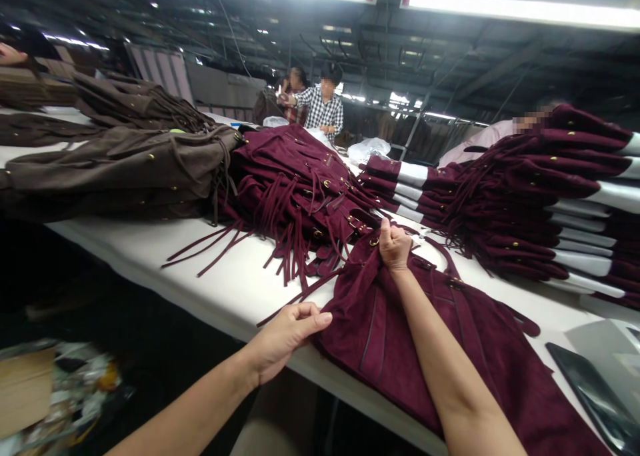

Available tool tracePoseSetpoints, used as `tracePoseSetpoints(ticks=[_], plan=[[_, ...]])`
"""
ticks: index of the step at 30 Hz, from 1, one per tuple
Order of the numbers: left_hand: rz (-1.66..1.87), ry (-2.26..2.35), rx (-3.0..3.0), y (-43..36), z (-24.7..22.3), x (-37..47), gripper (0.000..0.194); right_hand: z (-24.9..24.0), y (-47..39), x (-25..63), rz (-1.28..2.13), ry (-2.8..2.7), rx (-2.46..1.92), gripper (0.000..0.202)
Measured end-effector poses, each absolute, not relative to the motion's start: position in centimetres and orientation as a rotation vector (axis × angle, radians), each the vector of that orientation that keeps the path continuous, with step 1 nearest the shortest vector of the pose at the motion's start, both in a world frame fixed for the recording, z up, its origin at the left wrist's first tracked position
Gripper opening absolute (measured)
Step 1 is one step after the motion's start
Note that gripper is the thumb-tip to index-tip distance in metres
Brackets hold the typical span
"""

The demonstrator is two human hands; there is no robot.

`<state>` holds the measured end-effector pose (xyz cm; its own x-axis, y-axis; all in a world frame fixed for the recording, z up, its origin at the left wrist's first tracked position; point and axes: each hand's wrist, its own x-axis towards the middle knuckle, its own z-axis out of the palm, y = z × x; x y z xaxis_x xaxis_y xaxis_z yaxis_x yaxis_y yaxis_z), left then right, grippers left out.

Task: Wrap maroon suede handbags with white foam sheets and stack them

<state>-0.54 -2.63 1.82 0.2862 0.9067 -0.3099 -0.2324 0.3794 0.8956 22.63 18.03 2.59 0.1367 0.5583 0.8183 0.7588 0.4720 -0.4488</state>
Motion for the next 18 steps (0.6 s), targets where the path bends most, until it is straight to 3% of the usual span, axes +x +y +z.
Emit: tracePoseSetpoints(ticks=[4,9,13,18], plan=[[1.117,0.991,0.700,-3.5,0.0,1.0,0.040,1.6,18.0,21.3,-0.004,-1.771,-1.176,0.056],[1.377,1.063,0.549,-4.6,-2.8,2.9,0.043,0.0,17.4,19.6,0.060,-2.003,-1.038,0.033],[1.460,1.268,0.729,-4.7,-4.7,2.6,0.040,-1.9,16.9,18.7,-0.027,-2.256,-1.223,0.052],[1.342,1.530,1.235,-2.6,-5.5,0.9,0.043,-2.8,16.4,18.3,0.059,-2.386,-1.454,0.054]])
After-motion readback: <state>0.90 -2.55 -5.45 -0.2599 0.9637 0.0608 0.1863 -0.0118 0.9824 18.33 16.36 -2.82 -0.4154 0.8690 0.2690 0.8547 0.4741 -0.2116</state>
